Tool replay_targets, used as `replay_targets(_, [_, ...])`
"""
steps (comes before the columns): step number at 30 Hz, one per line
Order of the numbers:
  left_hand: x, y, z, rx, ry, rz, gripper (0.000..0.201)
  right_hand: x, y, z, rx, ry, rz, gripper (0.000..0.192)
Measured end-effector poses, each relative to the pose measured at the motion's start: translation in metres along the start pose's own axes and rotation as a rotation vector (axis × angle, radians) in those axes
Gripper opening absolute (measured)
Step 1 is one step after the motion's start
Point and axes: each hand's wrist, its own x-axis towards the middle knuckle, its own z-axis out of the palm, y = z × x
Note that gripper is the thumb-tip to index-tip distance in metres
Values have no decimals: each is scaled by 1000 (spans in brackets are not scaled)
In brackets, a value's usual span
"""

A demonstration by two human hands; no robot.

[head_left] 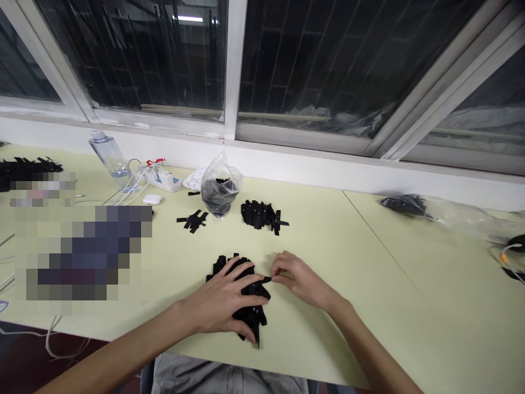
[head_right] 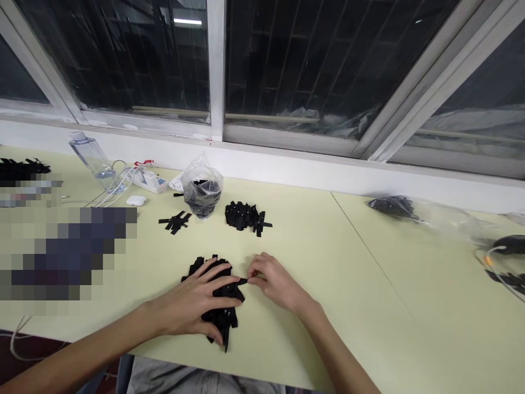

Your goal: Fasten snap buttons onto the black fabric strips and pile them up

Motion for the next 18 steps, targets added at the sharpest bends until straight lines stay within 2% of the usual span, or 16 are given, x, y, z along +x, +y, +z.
replay_targets(3, [-1,-3,3,9,25,-11,59,1,10,-16,60,47,19,13])
replay_targets(7, [2,-6,-8,-78,52,-27,59,4,10,-42,126,69,24,15])
replay_targets(10, [14,-14,-22,-160,163,-182,47,13,3,-56,210,42,13,16])
replay_targets(12, [28,-24,-28,-237,283,-293,40,23,-3,-60,266,38,4,18])
replay_targets(14, [44,-37,-29,-343,344,-352,42,35,-8,-60,326,66,-9,20])
replay_targets(18, [72,-64,-21,-561,353,-358,35,56,-8,-52,461,187,-46,25])
